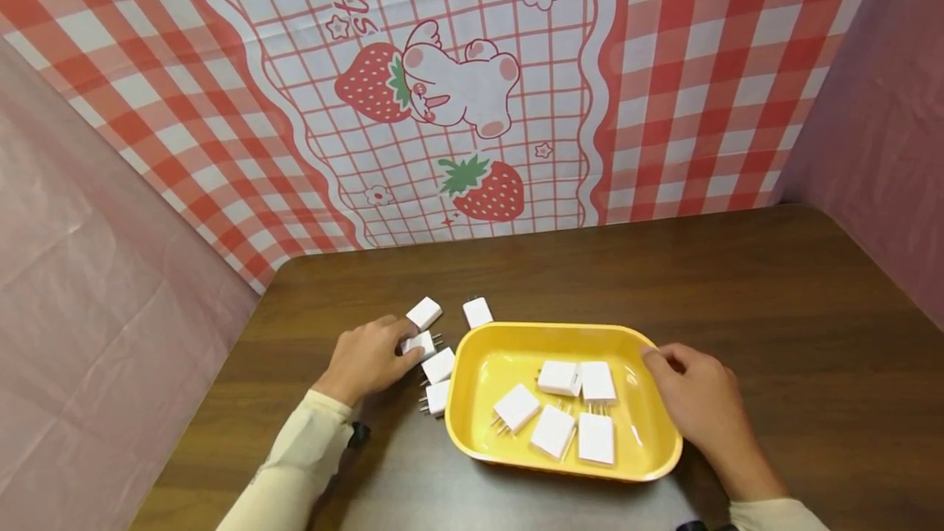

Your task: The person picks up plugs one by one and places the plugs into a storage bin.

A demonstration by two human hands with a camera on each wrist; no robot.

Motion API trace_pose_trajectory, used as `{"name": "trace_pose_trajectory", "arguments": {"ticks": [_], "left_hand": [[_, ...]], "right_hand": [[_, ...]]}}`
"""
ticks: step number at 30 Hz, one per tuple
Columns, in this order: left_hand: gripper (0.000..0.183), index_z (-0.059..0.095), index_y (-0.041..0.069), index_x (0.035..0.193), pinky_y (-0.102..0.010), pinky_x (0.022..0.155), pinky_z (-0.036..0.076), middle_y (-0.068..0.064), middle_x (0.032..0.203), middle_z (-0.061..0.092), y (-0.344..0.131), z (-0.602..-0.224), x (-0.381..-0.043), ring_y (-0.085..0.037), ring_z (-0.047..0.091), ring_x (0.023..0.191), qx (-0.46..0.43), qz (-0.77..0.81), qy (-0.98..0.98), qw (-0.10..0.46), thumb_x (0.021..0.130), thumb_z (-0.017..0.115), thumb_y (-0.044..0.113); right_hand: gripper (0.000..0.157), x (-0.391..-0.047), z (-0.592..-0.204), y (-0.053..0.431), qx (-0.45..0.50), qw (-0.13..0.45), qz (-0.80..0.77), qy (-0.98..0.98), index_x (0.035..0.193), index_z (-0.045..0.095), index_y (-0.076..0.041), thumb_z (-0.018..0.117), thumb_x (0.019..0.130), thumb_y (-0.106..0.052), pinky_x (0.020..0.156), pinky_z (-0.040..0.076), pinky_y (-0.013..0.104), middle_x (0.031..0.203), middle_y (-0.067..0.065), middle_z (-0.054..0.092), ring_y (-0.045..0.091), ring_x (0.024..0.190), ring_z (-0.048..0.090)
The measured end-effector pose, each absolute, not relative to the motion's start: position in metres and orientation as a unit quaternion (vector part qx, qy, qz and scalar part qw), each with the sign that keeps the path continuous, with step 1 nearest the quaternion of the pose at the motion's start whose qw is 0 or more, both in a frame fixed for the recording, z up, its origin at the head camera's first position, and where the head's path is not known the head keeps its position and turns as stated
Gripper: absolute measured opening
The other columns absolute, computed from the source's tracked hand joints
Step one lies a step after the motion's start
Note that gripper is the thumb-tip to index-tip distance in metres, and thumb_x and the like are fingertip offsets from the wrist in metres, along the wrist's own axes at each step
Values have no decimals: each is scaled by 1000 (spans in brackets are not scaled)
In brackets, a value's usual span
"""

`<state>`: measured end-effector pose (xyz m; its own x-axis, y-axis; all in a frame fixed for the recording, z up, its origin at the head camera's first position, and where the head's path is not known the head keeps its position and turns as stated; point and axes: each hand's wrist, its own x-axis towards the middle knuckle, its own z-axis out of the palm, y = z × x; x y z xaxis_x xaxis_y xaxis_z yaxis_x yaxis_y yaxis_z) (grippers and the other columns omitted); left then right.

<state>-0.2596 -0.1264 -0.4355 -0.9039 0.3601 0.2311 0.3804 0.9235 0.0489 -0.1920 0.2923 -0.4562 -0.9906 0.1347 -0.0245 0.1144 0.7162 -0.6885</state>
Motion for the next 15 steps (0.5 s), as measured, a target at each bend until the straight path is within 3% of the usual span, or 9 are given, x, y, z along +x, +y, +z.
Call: {"name": "trace_pose_trajectory", "arguments": {"ticks": [15], "left_hand": [[37, 75, 16, 103, -41, 51, 47, 1, 83, 58, -129, -439, -256, -19, 59, 68, -187, -17, -979, 78, 82, 74, 47]], "right_hand": [[58, -193, -456, 293, -69, 9, 370, -926, 119, 69, 0, 43, 103, -49, 64, 42, 33, 103, 18, 70, 19, 74, 57]]}}
